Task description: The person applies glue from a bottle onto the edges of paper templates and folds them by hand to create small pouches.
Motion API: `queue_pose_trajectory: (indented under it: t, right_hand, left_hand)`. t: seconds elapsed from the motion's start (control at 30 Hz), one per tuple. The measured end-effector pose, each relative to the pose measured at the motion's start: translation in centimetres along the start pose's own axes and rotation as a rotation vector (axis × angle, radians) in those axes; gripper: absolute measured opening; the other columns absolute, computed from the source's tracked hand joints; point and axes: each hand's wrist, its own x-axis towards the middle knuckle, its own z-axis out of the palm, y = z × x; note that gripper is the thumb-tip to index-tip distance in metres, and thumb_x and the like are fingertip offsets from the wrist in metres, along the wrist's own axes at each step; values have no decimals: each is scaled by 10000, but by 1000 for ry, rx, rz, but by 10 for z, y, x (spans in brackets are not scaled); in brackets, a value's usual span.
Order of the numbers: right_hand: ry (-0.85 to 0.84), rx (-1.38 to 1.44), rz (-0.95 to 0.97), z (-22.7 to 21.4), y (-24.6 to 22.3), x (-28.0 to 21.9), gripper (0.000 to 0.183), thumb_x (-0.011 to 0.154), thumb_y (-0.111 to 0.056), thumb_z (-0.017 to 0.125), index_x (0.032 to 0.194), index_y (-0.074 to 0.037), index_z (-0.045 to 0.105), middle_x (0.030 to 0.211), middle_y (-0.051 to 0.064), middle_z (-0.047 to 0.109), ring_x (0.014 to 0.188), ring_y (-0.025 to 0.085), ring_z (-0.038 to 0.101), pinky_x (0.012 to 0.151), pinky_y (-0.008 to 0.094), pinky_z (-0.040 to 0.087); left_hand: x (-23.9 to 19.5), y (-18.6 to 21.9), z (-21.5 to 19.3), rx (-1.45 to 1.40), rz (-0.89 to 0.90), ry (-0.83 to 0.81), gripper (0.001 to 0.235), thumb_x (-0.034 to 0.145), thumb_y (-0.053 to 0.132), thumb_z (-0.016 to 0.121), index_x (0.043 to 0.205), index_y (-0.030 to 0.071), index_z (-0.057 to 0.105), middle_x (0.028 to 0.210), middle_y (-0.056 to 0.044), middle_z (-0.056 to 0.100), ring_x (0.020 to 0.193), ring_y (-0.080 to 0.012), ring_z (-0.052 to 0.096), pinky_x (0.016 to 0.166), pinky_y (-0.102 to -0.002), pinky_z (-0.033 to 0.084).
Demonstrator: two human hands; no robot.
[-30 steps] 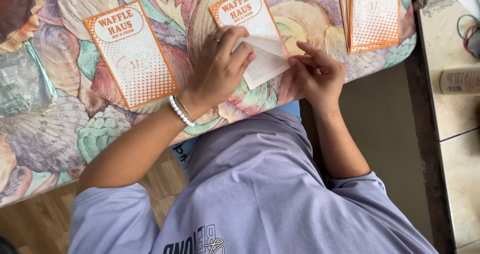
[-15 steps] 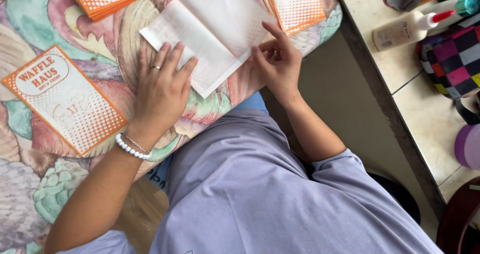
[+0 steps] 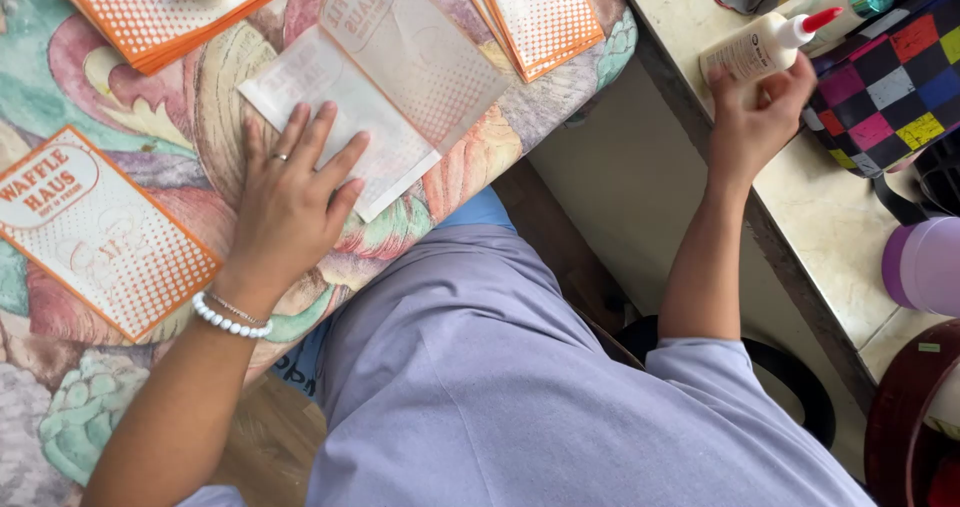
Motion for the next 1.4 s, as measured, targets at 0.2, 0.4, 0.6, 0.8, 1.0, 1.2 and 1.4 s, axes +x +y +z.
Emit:
queue_pose_trajectory:
  t: [0.2,0.4,0.6,0.8,1.0,1.2,1.4]
  right_hand:
    - [1,254,-218,12,-14,-1,279,1032,25,837,1018,-34,565,912,87,592,723,138,485,603,292,418]
    - [-257,657,-145,13,-89,-61,466,919,-372,805,1083,-43,519,967,76,551,887,155,511,784,327,447]
    - [-717,846,20,32,-161,-118,349,967,-134,691,1134,-42,400,908,257,565,745,388,725,445,348,542]
    - [-855,485,-551,48,-157,-113,286,947,5,758,1192,-37,616,1352,290,657,1247,369,698,1010,370,554]
    - [-918,302,-898,39,-138,-118,274,1033,-27,734,1301,-65,688,1450,245,604,888,370,625,844,432,531]
    - [-945,227,-975,32,-143,-112,274,1088,-90,621,1354,-44,667,1486,275,562,949,398,619,872,455,524]
    - [-914,262,-932,36,-145,-113,230,1055,-43,689,1282,-9,687,1436,279,597,997,409,676,862,466,514]
  left_hand:
    - [21,2,-11,69,99,19,584,888,217,665,1464,121,647,1596,-249,469,1462,-438,422,1190,-708,187]
    - [56,-22,13,6,202,-87,496,1025,253,548,1510,151,569,1648,-179,365,1508,-421,299,1192,-642,238]
    - [54,-20,24,31,81,-46,554,1058,331,488,1585,162,504,1662,-196,347,1507,-441,311,1209,-625,156]
    - [47,-14,19,-27,-60,-52,578,1077,388,490,1610,166,458,1683,-199,247,1528,-485,164,1183,-734,54]
    - [48,-13,19,-11,-85,-100,603,1076,413,469,1632,187,408,1695,-198,201,1538,-463,89,1186,-737,25]
    - [47,-14,21,-8,-57,-43,583,1078,369,505,1621,162,455,1684,-219,242,1528,-483,131,1178,-745,47]
    - [45,-14,20,-5,-39,-18,575,1081,342,523,1613,126,485,1680,-236,253,1526,-481,134,1164,-763,59]
